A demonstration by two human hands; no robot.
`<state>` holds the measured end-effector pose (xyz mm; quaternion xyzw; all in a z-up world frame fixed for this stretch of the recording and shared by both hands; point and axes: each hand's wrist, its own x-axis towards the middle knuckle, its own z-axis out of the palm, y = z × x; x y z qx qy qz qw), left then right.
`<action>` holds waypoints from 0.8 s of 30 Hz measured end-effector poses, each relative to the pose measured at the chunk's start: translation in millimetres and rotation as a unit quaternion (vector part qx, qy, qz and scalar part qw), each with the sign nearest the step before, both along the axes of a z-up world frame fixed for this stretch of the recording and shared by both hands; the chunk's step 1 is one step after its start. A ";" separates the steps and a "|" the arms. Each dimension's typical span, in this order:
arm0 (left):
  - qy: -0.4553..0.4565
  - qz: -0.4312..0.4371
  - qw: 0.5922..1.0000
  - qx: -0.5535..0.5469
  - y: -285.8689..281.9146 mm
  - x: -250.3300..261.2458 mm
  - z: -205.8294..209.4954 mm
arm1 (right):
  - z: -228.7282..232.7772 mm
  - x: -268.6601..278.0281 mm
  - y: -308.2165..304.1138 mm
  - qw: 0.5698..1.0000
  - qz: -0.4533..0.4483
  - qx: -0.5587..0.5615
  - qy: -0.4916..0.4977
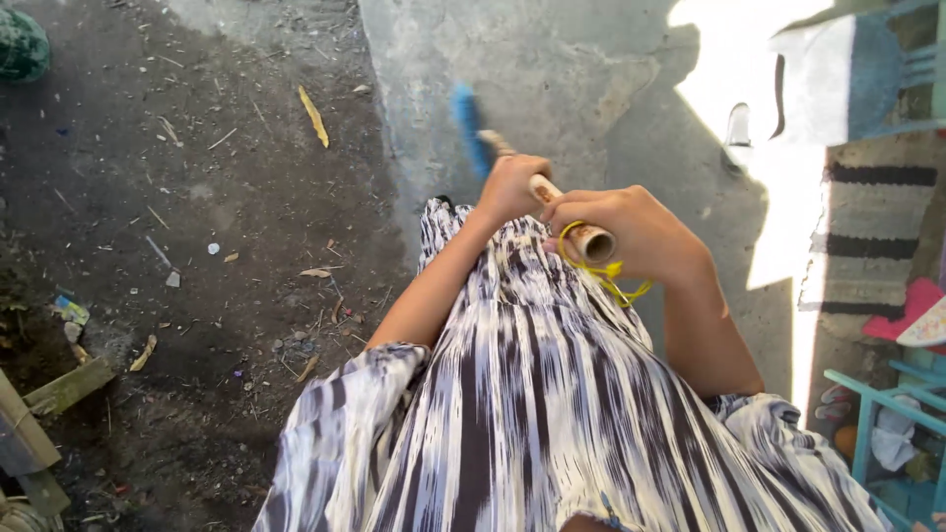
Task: Sweeping and cleaning an outdoor backyard area with a broom.
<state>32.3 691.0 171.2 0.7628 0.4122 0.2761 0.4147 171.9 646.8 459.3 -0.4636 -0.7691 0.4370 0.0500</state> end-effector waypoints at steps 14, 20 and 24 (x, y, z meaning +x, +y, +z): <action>0.138 0.118 0.983 -0.024 91.6 -155.8 -47.0 | -106.0 -126.3 131.5 0.986 0.122 0.102 0.047; 0.178 0.208 0.961 -0.016 150.6 -150.4 -32.6 | -90.8 -115.7 206.8 0.978 0.079 0.109 0.160; 0.141 0.211 0.967 -0.013 219.4 -104.5 2.6 | -54.7 -70.1 270.5 0.986 0.035 0.099 0.126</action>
